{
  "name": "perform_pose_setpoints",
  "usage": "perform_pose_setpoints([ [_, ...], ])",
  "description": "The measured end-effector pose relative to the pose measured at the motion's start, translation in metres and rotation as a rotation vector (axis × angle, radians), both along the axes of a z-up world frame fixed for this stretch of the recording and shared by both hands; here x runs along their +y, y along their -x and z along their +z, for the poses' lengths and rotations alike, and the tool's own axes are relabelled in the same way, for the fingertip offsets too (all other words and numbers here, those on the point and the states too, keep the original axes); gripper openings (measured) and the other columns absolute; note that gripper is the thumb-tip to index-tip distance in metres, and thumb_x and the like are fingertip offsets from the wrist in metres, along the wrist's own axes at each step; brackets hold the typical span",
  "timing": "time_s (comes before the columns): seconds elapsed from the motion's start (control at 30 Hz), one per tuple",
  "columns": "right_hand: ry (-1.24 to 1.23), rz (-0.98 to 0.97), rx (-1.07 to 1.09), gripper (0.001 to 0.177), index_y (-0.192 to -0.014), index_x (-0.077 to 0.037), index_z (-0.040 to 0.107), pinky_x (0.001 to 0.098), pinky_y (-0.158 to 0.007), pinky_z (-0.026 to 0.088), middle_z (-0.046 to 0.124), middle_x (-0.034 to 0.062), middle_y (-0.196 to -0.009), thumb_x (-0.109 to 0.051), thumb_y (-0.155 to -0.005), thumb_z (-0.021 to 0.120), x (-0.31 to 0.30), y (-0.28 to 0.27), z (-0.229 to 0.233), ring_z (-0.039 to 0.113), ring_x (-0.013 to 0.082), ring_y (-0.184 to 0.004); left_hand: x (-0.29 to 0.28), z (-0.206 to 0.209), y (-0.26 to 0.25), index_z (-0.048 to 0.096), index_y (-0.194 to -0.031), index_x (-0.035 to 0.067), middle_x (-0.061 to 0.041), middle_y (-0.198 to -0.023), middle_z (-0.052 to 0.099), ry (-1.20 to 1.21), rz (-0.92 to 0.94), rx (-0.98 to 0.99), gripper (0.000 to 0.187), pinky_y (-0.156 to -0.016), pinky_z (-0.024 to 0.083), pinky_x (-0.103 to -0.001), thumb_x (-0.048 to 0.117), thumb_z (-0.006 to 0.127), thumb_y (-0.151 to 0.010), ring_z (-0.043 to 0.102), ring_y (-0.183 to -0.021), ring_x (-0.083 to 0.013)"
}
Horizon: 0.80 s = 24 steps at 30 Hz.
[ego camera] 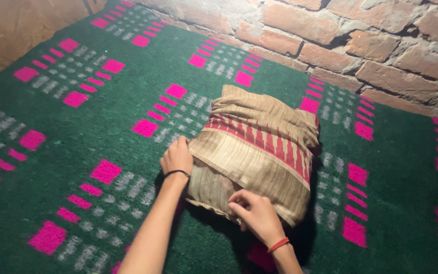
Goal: The person folds a single striped textile on a green patterned mat. They repeatedly fold the item in half, smooth the edges, and tuck the ends to form a compact rectangular bundle. The folded textile is then placed against a wooden headboard.
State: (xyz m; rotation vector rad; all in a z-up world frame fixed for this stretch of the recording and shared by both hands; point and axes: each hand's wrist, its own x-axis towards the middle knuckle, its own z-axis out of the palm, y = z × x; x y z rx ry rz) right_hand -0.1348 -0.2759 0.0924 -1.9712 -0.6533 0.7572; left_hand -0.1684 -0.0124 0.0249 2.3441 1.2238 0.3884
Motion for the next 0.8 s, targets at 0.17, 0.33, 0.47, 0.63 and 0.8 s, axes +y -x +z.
perform_pose_setpoints([
  [0.17,0.079,0.205,0.393,0.027,-0.106,-0.005,0.076,0.0255,-0.046,0.05,0.077,0.0029,-0.091,-0.028,-0.095,0.067,-0.007,-0.004,-0.006,0.073,0.0094,-0.063,0.01,-0.042,0.017,0.069,-0.104,0.012,-0.011,-0.11,0.068,-0.227,-0.09,0.02,0.02,-0.092,0.051,-0.049,0.013,0.052,-0.094,0.063,-0.11,-0.0336],
  [0.33,0.2,0.365,0.485,0.039,-0.108,0.003,0.069,0.0249,-0.049,0.054,0.077,0.0024,-0.095,-0.035,-0.101,0.067,-0.013,0.001,-0.002,0.066,0.0075,-0.061,0.016,-0.061,0.023,0.071,-0.105,0.012,-0.011,-0.111,0.065,-0.179,-0.19,0.006,0.024,-0.095,0.048,-0.049,0.012,0.053,-0.089,0.06,-0.109,-0.035],
  [0.47,0.196,0.357,0.495,0.042,-0.113,0.003,0.07,0.0238,-0.049,0.052,0.076,0.0045,-0.092,-0.037,-0.104,0.064,-0.009,0.007,0.005,0.064,0.0086,-0.06,0.028,-0.067,0.03,0.072,-0.107,0.014,-0.01,-0.114,0.064,-0.089,-0.248,-0.049,0.027,-0.094,0.047,-0.05,0.014,0.055,-0.086,0.058,-0.109,-0.0359],
  [0.63,-0.156,0.382,0.735,0.035,-0.124,-0.012,0.068,0.0215,-0.057,0.057,0.075,-0.0112,-0.113,-0.026,-0.094,0.058,-0.005,0.014,0.008,0.072,0.0054,-0.072,0.033,-0.081,0.03,0.074,-0.108,0.019,-0.008,-0.11,0.064,-0.002,-0.257,-0.067,0.026,-0.094,0.047,-0.05,0.021,0.059,-0.086,0.057,-0.111,-0.0341],
  [0.8,0.13,0.466,0.805,0.047,-0.138,-0.004,0.059,0.0268,-0.057,0.057,0.074,0.0117,-0.102,-0.039,-0.108,0.051,0.011,0.049,-0.014,0.072,0.0178,-0.074,0.04,-0.088,0.03,0.075,-0.107,0.02,-0.007,-0.11,0.064,0.052,-0.254,-0.063,0.026,-0.095,0.047,-0.048,0.022,0.06,-0.087,0.057,-0.112,-0.0322],
])
